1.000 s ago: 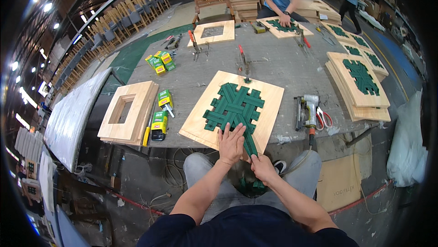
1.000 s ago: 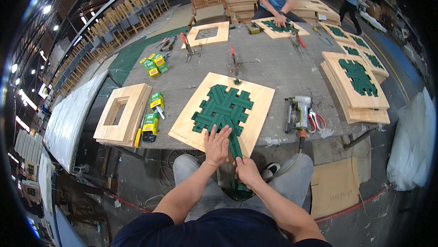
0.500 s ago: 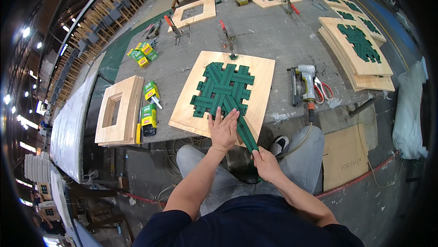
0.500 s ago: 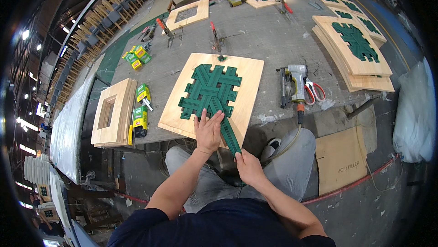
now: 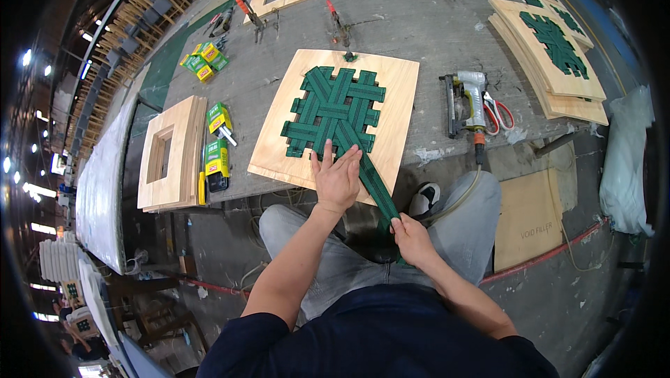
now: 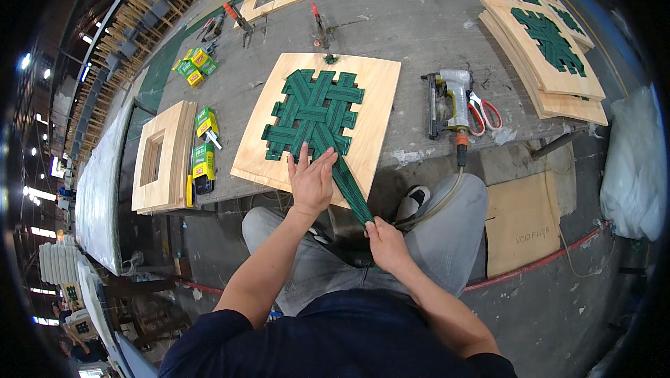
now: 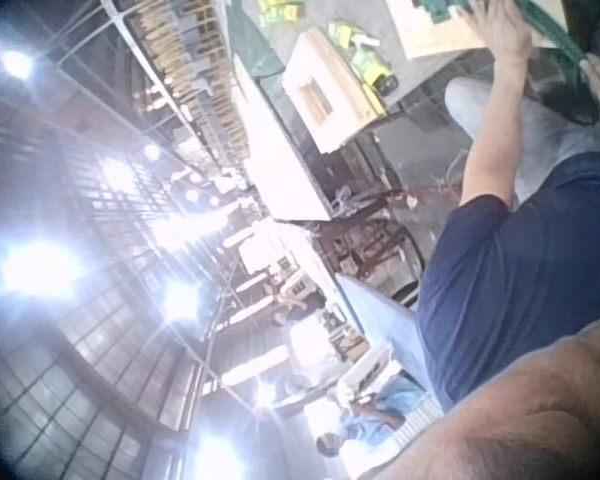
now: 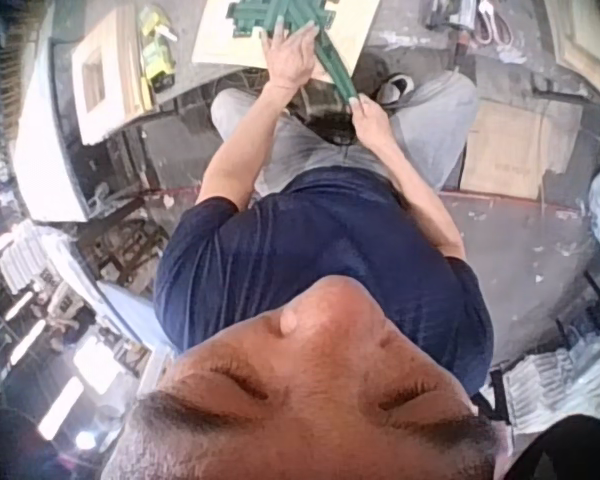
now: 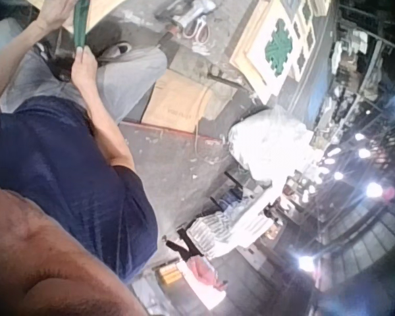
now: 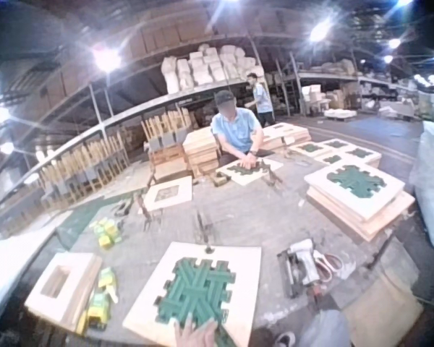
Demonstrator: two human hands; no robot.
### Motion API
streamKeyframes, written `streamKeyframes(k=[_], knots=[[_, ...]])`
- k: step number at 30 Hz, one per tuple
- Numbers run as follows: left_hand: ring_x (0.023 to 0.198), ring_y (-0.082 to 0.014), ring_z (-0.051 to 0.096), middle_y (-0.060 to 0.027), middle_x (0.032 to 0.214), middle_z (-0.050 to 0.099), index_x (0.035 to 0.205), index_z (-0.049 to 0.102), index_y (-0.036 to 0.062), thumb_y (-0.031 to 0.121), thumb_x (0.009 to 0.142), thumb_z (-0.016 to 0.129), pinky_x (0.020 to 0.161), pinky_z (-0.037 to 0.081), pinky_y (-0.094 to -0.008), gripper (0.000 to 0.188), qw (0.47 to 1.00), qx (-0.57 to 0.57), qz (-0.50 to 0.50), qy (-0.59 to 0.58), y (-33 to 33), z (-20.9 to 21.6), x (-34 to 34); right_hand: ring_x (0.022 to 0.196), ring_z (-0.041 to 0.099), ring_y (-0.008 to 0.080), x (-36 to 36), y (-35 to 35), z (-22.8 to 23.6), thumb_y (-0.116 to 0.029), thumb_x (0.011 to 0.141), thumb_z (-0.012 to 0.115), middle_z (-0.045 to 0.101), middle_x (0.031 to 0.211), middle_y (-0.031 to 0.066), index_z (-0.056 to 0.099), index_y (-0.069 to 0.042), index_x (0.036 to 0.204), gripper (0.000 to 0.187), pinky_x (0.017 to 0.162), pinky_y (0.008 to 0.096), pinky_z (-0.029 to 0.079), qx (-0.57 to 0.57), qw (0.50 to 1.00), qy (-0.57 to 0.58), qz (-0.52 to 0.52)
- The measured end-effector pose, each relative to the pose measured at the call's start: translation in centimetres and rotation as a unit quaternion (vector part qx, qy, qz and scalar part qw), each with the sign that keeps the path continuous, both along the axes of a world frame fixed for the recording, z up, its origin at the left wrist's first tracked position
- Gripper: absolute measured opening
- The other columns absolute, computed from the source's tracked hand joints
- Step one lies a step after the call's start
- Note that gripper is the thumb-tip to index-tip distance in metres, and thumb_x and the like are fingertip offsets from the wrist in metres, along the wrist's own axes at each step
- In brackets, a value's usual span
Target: The person weaves green plastic strips into a wooden frame to create a cushion seat. They use a staple gun to secure the strips and scissors to trim the excess material. The process involves repeatedly threading the strips through the frame and stapling them in place.
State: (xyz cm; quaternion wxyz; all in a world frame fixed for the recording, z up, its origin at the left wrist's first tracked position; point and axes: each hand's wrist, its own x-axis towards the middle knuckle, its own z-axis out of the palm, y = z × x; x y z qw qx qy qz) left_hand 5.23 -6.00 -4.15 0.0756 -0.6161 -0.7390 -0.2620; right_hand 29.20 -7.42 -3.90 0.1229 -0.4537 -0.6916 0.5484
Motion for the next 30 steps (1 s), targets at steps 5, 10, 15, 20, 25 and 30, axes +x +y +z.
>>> streamKeyframes(k=[5, 10, 15, 20, 25, 30], knots=[[0.149, -0.0394, 0.039, 0.0038, 0.136, 0.069, 0.122, 0.076, 0.017, 0.03, 0.111, 0.037, 0.124, 0.01, -0.0602, 0.043, 1.0, -0.011, 0.007, 0.0, -0.1, 0.4, 0.0, 0.075, 0.064, 0.0371, -0.4, 0.6, -2.0, -0.026, 0.11, 0.045, 0.062, 0.079, 0.0175, 0.056, -0.002, 0.096, 0.031, 0.072, 0.0467, 0.05, 0.055, 0.998, -0.025, 0.027], [0.132, -0.0394, 0.052, -0.0079, 0.119, 0.072, 0.113, 0.077, 0.0124, 0.019, 0.105, 0.046, 0.116, 0.028, -0.0548, 0.032, 0.996, 0.053, -0.057, -0.05, -1.0, 1.7, 0.1, 0.085, 0.064, 0.0451, -1.0, 2.5, -3.2, -0.025, 0.109, 0.047, 0.065, 0.088, 0.0218, 0.059, -0.001, 0.106, 0.027, 0.077, 0.0499, 0.05, 0.074, 0.995, -0.033, 0.062], [0.067, -0.0353, 0.064, -0.0083, 0.071, 0.065, 0.083, 0.07, 0.0102, 0.014, 0.095, 0.058, 0.065, 0.051, -0.0468, 0.018, 0.958, 0.065, -0.202, -0.194, -9.0, 0.9, 3.8, 0.092, 0.065, 0.0487, -1.5, 3.8, -3.3, -0.024, 0.108, 0.049, 0.069, 0.094, 0.0257, 0.06, -0.003, 0.119, 0.026, 0.079, 0.0524, 0.051, 0.08, 0.991, -0.039, 0.104], [0.105, -0.0441, 0.066, -0.0227, 0.111, 0.069, 0.133, 0.057, 0.0061, 0.034, 0.106, 0.054, 0.092, 0.051, -0.0497, 0.039, 0.886, -0.285, -0.097, -0.353, -8.7, -1.7, 6.3, 0.102, 0.067, 0.0481, -1.4, 5.6, -3.6, -0.023, 0.108, 0.049, 0.071, 0.103, 0.0277, 0.059, -0.005, 0.131, 0.03, 0.085, 0.0505, 0.052, -0.035, 0.985, -0.064, 0.159], [0.128, -0.0447, 0.056, -0.0298, 0.136, 0.059, 0.145, 0.053, 0.0069, 0.036, 0.108, 0.049, 0.106, 0.045, -0.0485, 0.047, 0.85, -0.236, -0.169, -0.44, -5.3, -4.0, 6.8, 0.106, 0.065, 0.0437, -1.4, 5.8, -4.8, -0.017, 0.106, 0.047, 0.069, 0.112, 0.0272, 0.058, 0.001, 0.13, 0.031, 0.088, 0.0474, 0.051, -0.005, 0.986, 0.027, 0.164], [0.12, -0.0452, 0.06, -0.0213, 0.135, 0.063, 0.154, 0.049, 0.0322, 0.034, 0.109, 0.044, 0.102, 0.048, -0.0502, 0.045, 0.894, -0.156, -0.201, -0.369, -4.1, -4.6, 6.9, 0.085, 0.069, 0.031, -1.1, 5.7, -6.2, -0.014, 0.105, 0.047, 0.069, 0.094, 0.0212, 0.058, 0.005, 0.117, 0.026, 0.075, 0.0415, 0.053, 0.042, 0.987, -0.036, 0.152]])
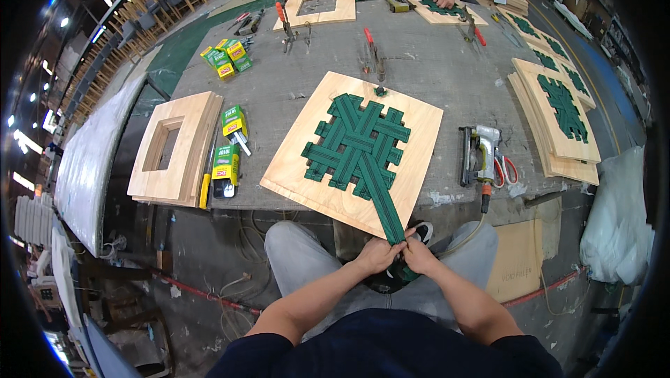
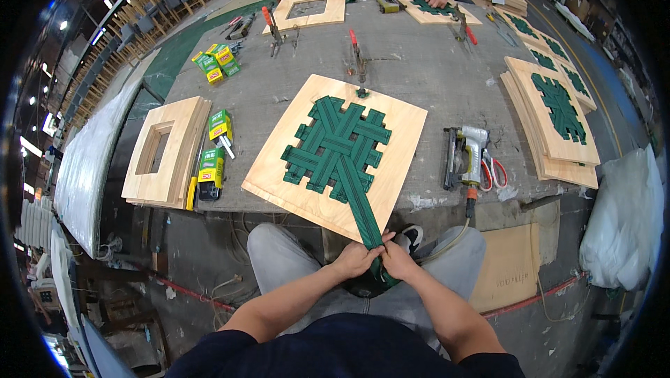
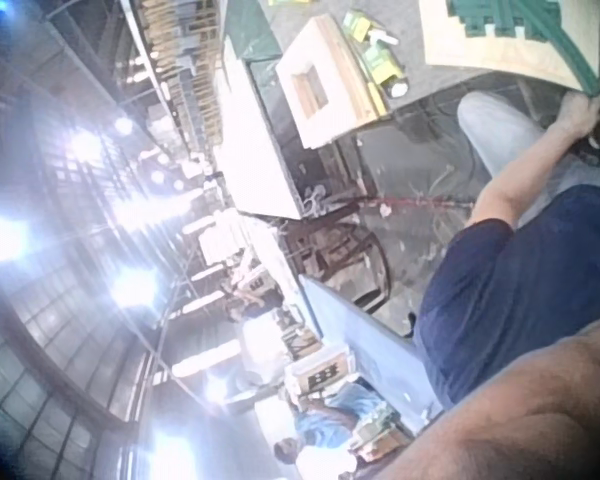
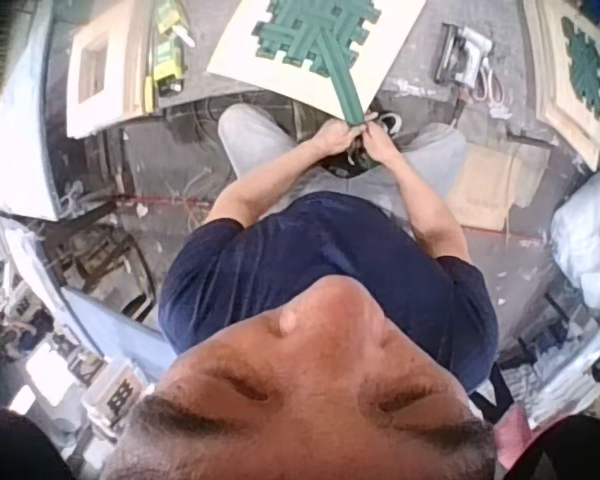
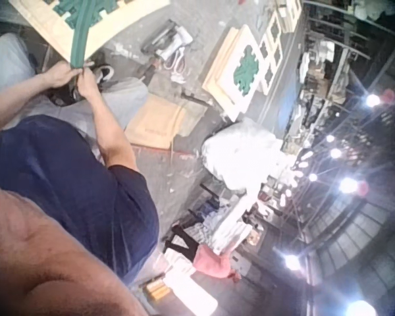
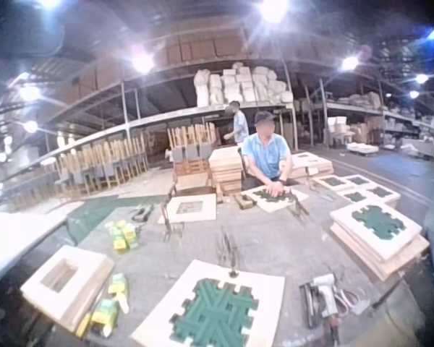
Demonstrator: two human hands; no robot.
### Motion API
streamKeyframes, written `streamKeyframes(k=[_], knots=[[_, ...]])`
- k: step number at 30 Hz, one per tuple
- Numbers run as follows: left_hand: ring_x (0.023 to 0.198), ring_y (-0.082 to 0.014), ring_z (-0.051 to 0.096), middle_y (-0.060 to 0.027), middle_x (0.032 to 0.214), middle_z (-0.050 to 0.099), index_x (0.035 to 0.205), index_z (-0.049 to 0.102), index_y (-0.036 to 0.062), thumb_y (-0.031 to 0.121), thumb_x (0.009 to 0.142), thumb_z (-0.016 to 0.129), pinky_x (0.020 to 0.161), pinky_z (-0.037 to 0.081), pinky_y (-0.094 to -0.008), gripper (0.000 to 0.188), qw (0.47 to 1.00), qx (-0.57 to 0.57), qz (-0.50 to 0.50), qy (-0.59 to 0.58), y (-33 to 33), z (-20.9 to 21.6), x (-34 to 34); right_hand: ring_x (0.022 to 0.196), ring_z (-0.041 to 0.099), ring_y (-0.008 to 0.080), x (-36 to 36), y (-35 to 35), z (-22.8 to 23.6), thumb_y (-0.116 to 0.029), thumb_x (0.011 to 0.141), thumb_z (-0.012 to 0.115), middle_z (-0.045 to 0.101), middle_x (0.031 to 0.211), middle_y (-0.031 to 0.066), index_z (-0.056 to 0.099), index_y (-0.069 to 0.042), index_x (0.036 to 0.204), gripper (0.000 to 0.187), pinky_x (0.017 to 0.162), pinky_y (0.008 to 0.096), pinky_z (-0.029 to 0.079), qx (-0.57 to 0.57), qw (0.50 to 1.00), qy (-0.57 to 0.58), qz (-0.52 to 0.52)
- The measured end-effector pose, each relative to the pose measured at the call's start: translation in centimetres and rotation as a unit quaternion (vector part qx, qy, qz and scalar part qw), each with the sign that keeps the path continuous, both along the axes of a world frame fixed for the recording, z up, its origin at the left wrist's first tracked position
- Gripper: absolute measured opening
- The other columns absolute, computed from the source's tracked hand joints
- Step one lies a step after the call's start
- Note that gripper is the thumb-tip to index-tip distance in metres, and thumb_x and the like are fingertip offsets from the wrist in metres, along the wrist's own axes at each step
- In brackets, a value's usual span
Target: The person weaves green plastic strips into a wooden frame to create a cushion seat. They use a staple gun to secure the strips and scissors to trim the excess material. The process involves repeatedly threading the strips through the frame and stapling them in place.
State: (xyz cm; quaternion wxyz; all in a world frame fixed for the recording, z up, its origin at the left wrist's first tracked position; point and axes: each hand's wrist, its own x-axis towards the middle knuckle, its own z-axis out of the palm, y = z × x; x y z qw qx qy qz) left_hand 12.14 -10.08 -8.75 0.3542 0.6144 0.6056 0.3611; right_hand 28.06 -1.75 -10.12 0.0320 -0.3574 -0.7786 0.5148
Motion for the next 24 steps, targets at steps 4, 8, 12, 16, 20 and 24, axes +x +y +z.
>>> streamKeyframes(k=[4, 8, 12, 16, 20, 24], knots=[[0.135, -0.0353, 0.054, -0.0099, 0.151, 0.056, 0.151, 0.053, 0.0249, 0.028, 0.109, 0.045, 0.113, 0.042, -0.046, 0.043, 0.992, -0.095, -0.027, 0.08, 0.2, -0.5, -0.4, 0.089, 0.07, 0.0346, -0.4, 0.2, 1.7, -0.013, 0.102, 0.05, 0.069, 0.099, 0.0247, 0.059, 0.006, 0.113, 0.024, 0.078, 0.0438, 0.055, -0.072, 0.996, -0.045, -0.028], [0.125, -0.0354, 0.062, -0.0105, 0.142, 0.062, 0.145, 0.059, 0.0207, 0.03, 0.108, 0.049, 0.103, 0.05, -0.0468, 0.04, 0.989, -0.054, 0.005, 0.141, 0.0, 0.1, -0.4, 0.097, 0.072, 0.039, 1.0, 1.3, 4.4, -0.024, 0.094, 0.066, 0.073, 0.101, 0.0234, 0.068, -0.001, 0.112, 0.029, 0.083, 0.0456, 0.056, 0.096, 0.99, -0.099, -0.016], [0.117, -0.0367, 0.065, -0.0122, 0.131, 0.069, 0.137, 0.066, 0.0182, 0.029, 0.106, 0.052, 0.098, 0.052, -0.0484, 0.036, 0.989, 0.008, 0.044, 0.144, -0.5, -0.1, -0.3, 0.083, 0.074, 0.0298, 2.7, 9.2, 10.8, -0.023, 0.091, 0.073, 0.074, 0.087, 0.0159, 0.074, -0.004, 0.101, 0.021, 0.077, 0.0414, 0.057, 0.205, 0.956, -0.029, -0.206], [0.11, -0.0389, 0.068, -0.0133, 0.122, 0.073, 0.132, 0.069, 0.0171, 0.028, 0.104, 0.055, 0.093, 0.054, -0.0504, 0.033, 0.992, 0.034, 0.041, 0.116, 0.3, 0.3, 0.3, 0.096, 0.073, 0.0388, 7.0, 21.2, 13.4, -0.033, 0.09, 0.075, 0.075, 0.098, 0.0219, 0.073, 0.002, 0.102, 0.037, 0.084, 0.0449, 0.057, 0.315, 0.866, -0.12, -0.368], [0.104, -0.0398, 0.069, -0.0154, 0.117, 0.074, 0.129, 0.071, 0.0173, 0.028, 0.104, 0.057, 0.09, 0.054, -0.0509, 0.031, 0.986, 0.058, 0.053, 0.149, 0.1, -0.5, -0.1, 0.103, 0.071, 0.0445, 3.8, 25.8, 12.9, -0.044, 0.077, 0.082, 0.073, 0.105, 0.0297, 0.073, 0.007, 0.107, 0.059, 0.091, 0.0484, 0.055, 0.265, 0.868, -0.293, -0.302], [0.096, -0.0385, 0.07, -0.0166, 0.108, 0.074, 0.128, 0.072, 0.0163, 0.03, 0.103, 0.058, 0.083, 0.055, -0.0509, 0.031, 0.976, 0.103, 0.071, 0.176, -0.2, -1.5, -0.4, 0.098, 0.073, 0.0402, 2.0, 26.2, 12.2, -0.023, 0.076, 0.081, 0.074, 0.105, 0.0269, 0.069, 0.009, 0.107, 0.046, 0.086, 0.0458, 0.058, 0.279, 0.867, -0.262, -0.319]])
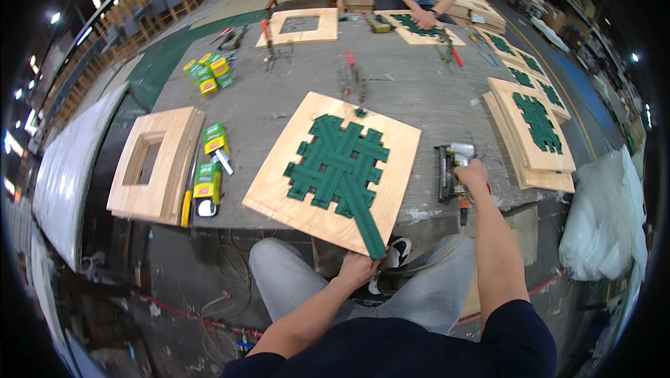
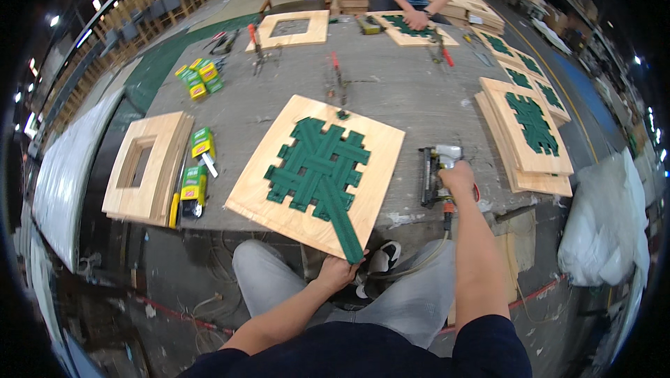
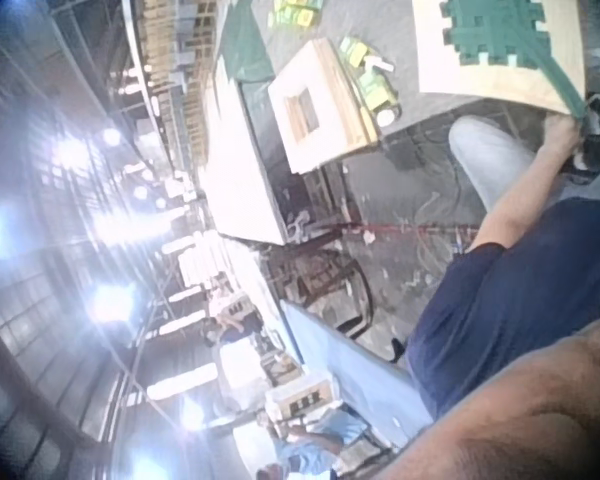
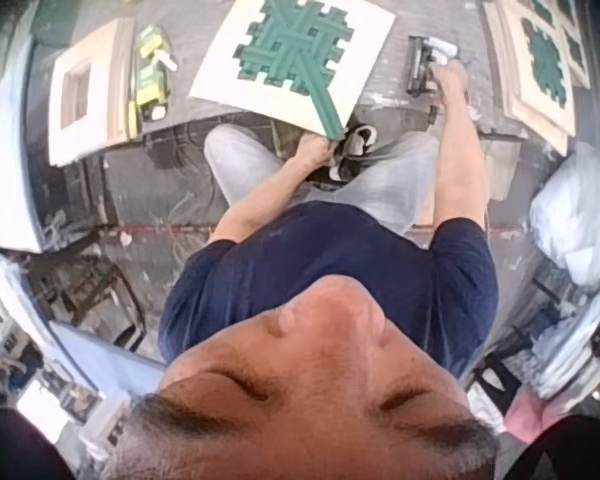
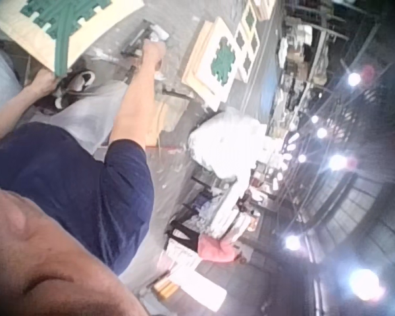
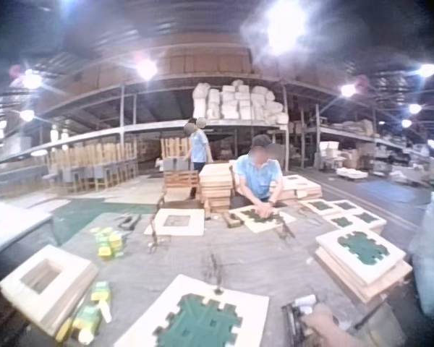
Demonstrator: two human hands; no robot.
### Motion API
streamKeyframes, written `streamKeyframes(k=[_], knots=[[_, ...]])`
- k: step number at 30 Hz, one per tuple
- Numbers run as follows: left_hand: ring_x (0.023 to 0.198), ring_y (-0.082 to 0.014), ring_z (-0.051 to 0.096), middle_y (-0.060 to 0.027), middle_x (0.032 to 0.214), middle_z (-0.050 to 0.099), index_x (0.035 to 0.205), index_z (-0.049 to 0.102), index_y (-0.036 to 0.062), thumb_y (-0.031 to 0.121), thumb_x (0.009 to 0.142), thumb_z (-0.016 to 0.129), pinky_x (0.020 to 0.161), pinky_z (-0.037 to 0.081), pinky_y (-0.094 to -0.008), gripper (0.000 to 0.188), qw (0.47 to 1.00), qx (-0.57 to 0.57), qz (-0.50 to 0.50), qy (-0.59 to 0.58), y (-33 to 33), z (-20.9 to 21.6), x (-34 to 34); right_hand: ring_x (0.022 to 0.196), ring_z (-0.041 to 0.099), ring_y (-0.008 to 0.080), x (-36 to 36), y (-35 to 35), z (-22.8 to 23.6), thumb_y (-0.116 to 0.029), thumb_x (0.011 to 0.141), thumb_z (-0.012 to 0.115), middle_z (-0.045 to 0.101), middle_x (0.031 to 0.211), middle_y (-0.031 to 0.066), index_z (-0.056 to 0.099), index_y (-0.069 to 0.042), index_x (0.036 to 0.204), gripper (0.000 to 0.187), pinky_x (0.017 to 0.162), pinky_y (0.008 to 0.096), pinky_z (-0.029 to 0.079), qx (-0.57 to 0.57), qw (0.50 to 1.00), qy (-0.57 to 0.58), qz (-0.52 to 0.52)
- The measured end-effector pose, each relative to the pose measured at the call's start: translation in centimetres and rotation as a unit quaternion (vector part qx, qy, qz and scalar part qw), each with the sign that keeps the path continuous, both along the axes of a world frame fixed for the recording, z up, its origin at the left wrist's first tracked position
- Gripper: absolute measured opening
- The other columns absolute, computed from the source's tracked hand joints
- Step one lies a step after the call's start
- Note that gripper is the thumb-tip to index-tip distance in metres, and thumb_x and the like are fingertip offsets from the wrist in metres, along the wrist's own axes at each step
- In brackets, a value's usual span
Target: The person weaves green plastic strips into a wooden frame to create a cushion seat. They use a staple gun to secure the strips and scissors to trim the excess material. The process involves repeatedly threading the strips through the frame and stapling them in place.
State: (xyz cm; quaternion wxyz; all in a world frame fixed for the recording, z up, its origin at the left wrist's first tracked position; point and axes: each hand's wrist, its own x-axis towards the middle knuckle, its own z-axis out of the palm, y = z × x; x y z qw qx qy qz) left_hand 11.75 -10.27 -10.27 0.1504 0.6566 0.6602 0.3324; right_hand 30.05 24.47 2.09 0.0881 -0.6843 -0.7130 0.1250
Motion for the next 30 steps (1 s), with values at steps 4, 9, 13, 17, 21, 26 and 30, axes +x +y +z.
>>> streamKeyframes(k=[4, 9, 13, 17, 21, 26, 30], knots=[[0.093, -0.039, 0.07, -0.0209, 0.1, 0.073, 0.112, 0.073, 0.0087, 0.032, 0.099, 0.058, 0.087, 0.053, -0.052, 0.031, 1.0, -0.021, 0.005, -0.012, 0.0, -1.1, 0.0, 0.078, 0.069, 0.0252, -1.0, -1.5, 2.0, 0.001, 0.073, 0.073, 0.067, 0.083, 0.0117, 0.061, 0.004, 0.103, 0.032, 0.065, 0.0372, 0.056, -0.021, 0.954, 0.294, -0.051], [0.099, -0.0379, 0.07, -0.0193, 0.104, 0.074, 0.11, 0.073, 0.0076, 0.032, 0.097, 0.059, 0.094, 0.051, -0.0516, 0.031, 0.999, -0.008, 0.038, -0.008, -0.1, -1.6, 0.3, 0.053, 0.059, 0.0158, -0.4, -6.1, 7.4, -0.014, 0.085, 0.079, 0.06, 0.075, 0.0022, 0.061, -0.004, 0.102, 0.026, 0.048, 0.0313, 0.048, -0.018, 0.863, 0.505, 0.022], [0.102, -0.0368, 0.069, -0.0187, 0.108, 0.074, 0.112, 0.072, 0.0074, 0.031, 0.097, 0.059, 0.096, 0.051, -0.0506, 0.031, 0.999, -0.001, 0.041, -0.015, -0.1, -0.9, 0.1, 0.052, 0.058, 0.0125, -1.7, -12.5, 11.0, -0.036, 0.092, 0.079, 0.059, 0.073, -0.0001, 0.063, -0.009, 0.104, 0.034, 0.047, 0.0289, 0.047, -0.119, 0.829, 0.544, 0.054], [0.116, -0.0402, 0.063, -0.0204, 0.124, 0.068, 0.127, 0.065, 0.0086, 0.027, 0.097, 0.063, 0.1, 0.049, -0.0525, 0.035, 0.999, -0.048, 0.016, -0.013, -0.2, -0.9, -0.1, 0.061, 0.063, 0.0135, -5.1, -18.9, 8.9, -0.018, 0.094, 0.077, 0.064, 0.088, 0.0025, 0.059, -0.006, 0.135, 0.046, 0.049, 0.0298, 0.05, -0.243, 0.826, 0.502, 0.083], [0.119, -0.0398, 0.062, -0.02, 0.129, 0.066, 0.13, 0.062, 0.0072, 0.024, 0.094, 0.063, 0.102, 0.048, -0.0525, 0.04, 0.998, -0.058, 0.007, -0.021, -0.1, -0.9, -0.2, 0.054, 0.06, 0.0113, -8.1, -21.7, 5.8, -0.013, 0.093, 0.075, 0.069, 0.085, 0.0051, 0.065, 0.0, 0.119, 0.031, 0.046, 0.0274, 0.048, -0.31, 0.822, 0.461, 0.127], [0.119, -0.0403, 0.062, -0.0191, 0.127, 0.066, 0.131, 0.061, 0.0076, 0.024, 0.092, 0.065, 0.102, 0.048, -0.0523, 0.042, 0.999, -0.022, 0.012, -0.03, 0.0, -0.5, -0.2, 0.053, 0.06, 0.0102, -9.6, -21.4, 3.9, -0.016, 0.093, 0.077, 0.069, 0.078, 0.0045, 0.069, 0.002, 0.108, 0.024, 0.046, 0.0266, 0.047, -0.339, 0.843, 0.391, 0.145], [0.118, -0.0404, 0.063, -0.0189, 0.126, 0.066, 0.13, 0.061, 0.008, 0.023, 0.092, 0.065, 0.102, 0.049, -0.0523, 0.041, 0.997, -0.065, 0.004, -0.041, -0.3, -0.2, -0.5, 0.053, 0.059, 0.0099, -10.5, -21.7, 3.7, -0.016, 0.093, 0.077, 0.068, 0.075, 0.0044, 0.069, 0.003, 0.107, 0.024, 0.046, 0.0265, 0.046, -0.343, 0.857, 0.353, 0.153]])
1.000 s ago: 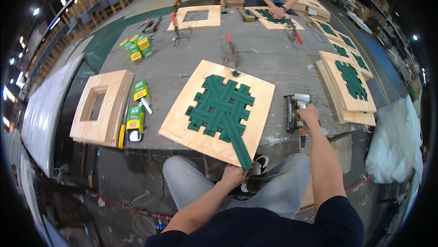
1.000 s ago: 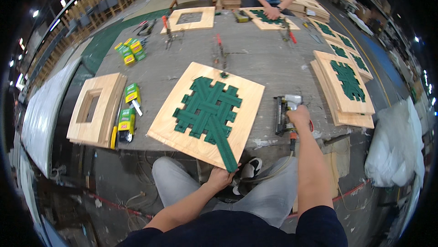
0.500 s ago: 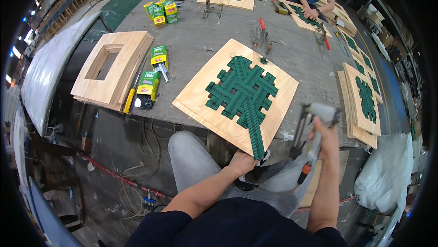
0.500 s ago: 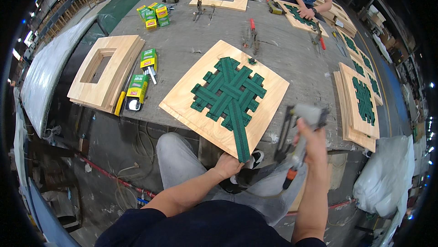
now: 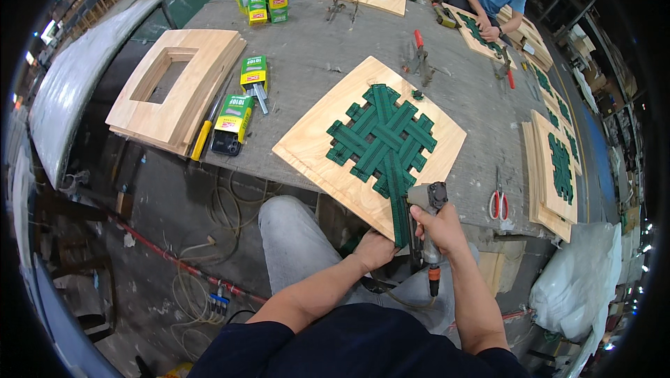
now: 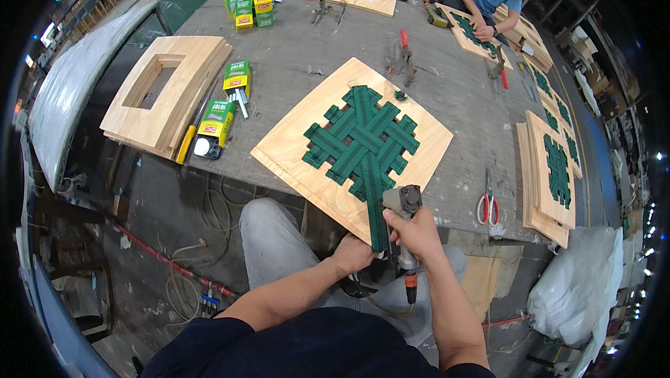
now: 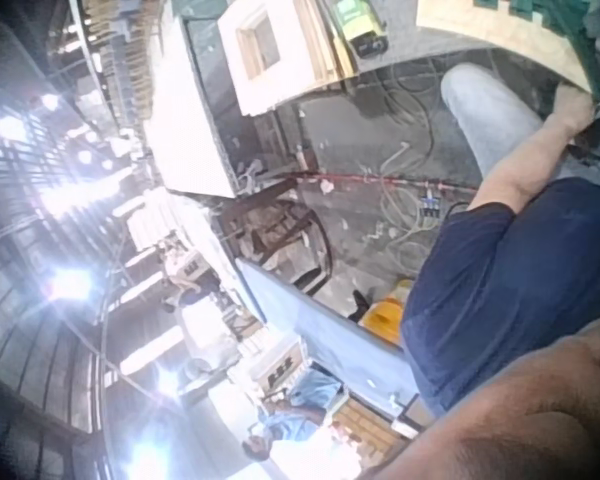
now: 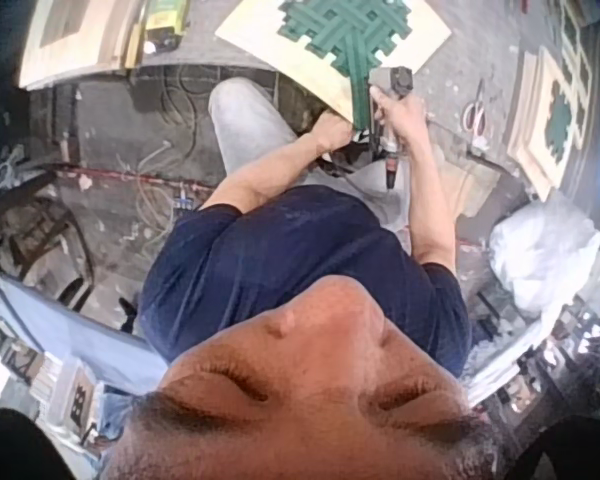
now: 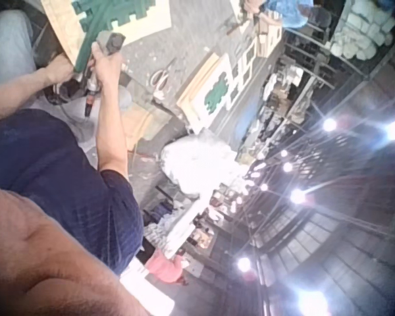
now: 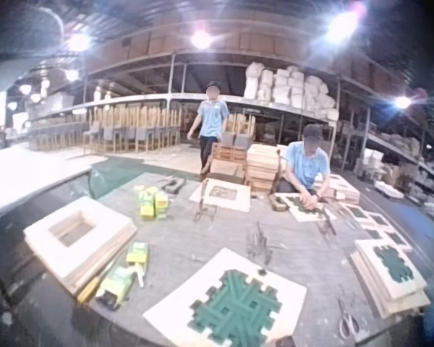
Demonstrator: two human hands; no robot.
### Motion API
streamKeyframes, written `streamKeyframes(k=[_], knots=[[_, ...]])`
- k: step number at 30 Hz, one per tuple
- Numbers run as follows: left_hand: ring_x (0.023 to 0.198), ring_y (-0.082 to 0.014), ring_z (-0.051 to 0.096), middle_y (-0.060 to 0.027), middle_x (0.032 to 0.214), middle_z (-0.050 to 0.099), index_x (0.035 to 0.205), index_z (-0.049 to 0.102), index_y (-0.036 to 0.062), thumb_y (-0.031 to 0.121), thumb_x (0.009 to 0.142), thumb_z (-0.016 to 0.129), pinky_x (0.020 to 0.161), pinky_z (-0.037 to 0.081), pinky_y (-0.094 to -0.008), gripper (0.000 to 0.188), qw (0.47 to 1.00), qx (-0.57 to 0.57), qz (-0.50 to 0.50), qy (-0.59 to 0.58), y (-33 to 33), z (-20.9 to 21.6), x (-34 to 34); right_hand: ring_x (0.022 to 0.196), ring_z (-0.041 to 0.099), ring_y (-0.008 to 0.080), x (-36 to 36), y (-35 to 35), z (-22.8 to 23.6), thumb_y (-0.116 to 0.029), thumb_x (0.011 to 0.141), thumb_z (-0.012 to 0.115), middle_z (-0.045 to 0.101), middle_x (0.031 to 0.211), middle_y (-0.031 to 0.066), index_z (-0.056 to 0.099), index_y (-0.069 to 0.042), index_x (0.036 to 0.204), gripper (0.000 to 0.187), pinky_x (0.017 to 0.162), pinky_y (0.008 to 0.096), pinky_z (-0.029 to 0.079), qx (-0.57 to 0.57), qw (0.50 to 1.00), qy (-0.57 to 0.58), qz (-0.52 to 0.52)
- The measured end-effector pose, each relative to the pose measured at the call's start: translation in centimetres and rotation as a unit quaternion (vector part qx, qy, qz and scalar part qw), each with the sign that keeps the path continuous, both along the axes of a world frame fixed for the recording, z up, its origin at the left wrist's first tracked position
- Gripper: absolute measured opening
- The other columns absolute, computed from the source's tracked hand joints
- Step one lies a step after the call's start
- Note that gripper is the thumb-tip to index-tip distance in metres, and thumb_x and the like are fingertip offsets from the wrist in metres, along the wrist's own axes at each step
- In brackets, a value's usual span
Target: The person weaves green plastic strips into a wooden frame to create a cushion seat. They use a staple gun to secure the strips and scissors to trim the excess material. The process involves repeatedly threading the strips through the frame and stapling them in place.
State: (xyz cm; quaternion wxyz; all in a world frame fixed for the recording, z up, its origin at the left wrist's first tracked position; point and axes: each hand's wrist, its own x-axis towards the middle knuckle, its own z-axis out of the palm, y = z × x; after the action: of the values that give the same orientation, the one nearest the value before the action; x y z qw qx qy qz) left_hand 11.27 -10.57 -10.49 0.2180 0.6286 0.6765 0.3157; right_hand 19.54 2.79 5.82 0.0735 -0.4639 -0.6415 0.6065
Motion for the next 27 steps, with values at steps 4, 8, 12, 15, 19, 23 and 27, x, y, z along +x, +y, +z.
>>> streamKeyframes(k=[4, 8, 12, 15, 19, 23, 27], knots=[[0.118, -0.0401, 0.063, -0.019, 0.126, 0.066, 0.13, 0.061, 0.0082, 0.024, 0.092, 0.065, 0.102, 0.049, -0.0523, 0.041, 1.0, 0.012, 0.012, -0.006, 0.2, -0.8, 0.2, 0.051, 0.057, 0.0098, -0.5, -0.4, 0.1, -0.013, 0.094, 0.076, 0.066, 0.075, 0.0035, 0.068, 0.003, 0.107, 0.022, 0.045, 0.0273, 0.045, 0.021, 0.999, -0.029, 0.009], [0.106, -0.0384, 0.069, -0.0192, 0.113, 0.072, 0.117, 0.069, 0.006, 0.027, 0.089, 0.068, 0.099, 0.05, -0.0505, 0.034, 0.997, 0.064, 0.038, -0.004, 0.3, -0.8, 0.4, 0.052, 0.057, 0.0087, -0.3, -0.4, -0.3, -0.015, 0.093, 0.076, 0.065, 0.074, 0.003, 0.066, 0.003, 0.109, 0.026, 0.045, 0.0261, 0.044, 0.026, 0.999, -0.037, 0.014], [0.117, -0.0399, 0.063, -0.0181, 0.125, 0.066, 0.13, 0.062, 0.0122, 0.027, 0.094, 0.065, 0.102, 0.049, -0.052, 0.039, 0.999, 0.041, 0.026, -0.005, 0.2, -1.1, 0.3, 0.052, 0.056, 0.0077, -0.8, -1.4, 0.3, -0.015, 0.094, 0.076, 0.064, 0.076, 0.0025, 0.061, 0.002, 0.122, 0.035, 0.044, 0.0255, 0.044, 0.024, 0.999, -0.016, -0.017], [0.117, -0.0398, 0.063, -0.018, 0.124, 0.066, 0.129, 0.062, 0.0121, 0.026, 0.092, 0.066, 0.102, 0.049, -0.0516, 0.04, 1.0, 0.025, 0.018, -0.004, 0.1, -0.9, 0.3, 0.051, 0.055, 0.0076, -0.9, -1.5, -0.5, -0.015, 0.094, 0.076, 0.064, 0.079, 0.0024, 0.054, -0.001, 0.136, 0.049, 0.044, 0.025, 0.044, 0.011, 1.0, 0.01, 0.002], [0.116, -0.0392, 0.064, -0.0172, 0.121, 0.067, 0.128, 0.062, 0.0122, 0.026, 0.09, 0.067, 0.102, 0.048, -0.0513, 0.041, 0.999, 0.023, 0.021, 0.007, 0.0, -0.3, 0.3, 0.051, 0.055, 0.0081, -0.8, -1.5, -0.6, -0.014, 0.094, 0.076, 0.064, 0.082, 0.0033, 0.049, -0.002, 0.143, 0.057, 0.044, 0.0253, 0.045, -0.011, 1.0, 0.024, 0.0], [0.115, -0.039, 0.064, -0.0185, 0.118, 0.068, 0.126, 0.063, 0.0109, 0.025, 0.09, 0.067, 0.101, 0.049, -0.0515, 0.039, 0.999, 0.049, 0.017, 0.008, -0.6, 1.6, -0.1, 0.051, 0.056, 0.0089, -1.0, -2.2, -0.7, -0.014, 0.094, 0.076, 0.065, 0.083, 0.0037, 0.05, -0.002, 0.142, 0.056, 0.044, 0.0263, 0.045, -0.017, 1.0, 0.024, 0.005], [0.112, -0.0391, 0.065, -0.0196, 0.114, 0.07, 0.122, 0.065, 0.009, 0.027, 0.093, 0.064, 0.1, 0.049, -0.0511, 0.034, 1.0, -0.006, 0.011, -0.002, -0.2, 0.7, 0.1, 0.051, 0.056, 0.0094, -1.2, -2.3, -0.3, -0.015, 0.093, 0.077, 0.066, 0.08, 0.0034, 0.059, 0.0, 0.128, 0.041, 0.044, 0.0267, 0.045, -0.005, 0.999, 0.022, 0.023]])
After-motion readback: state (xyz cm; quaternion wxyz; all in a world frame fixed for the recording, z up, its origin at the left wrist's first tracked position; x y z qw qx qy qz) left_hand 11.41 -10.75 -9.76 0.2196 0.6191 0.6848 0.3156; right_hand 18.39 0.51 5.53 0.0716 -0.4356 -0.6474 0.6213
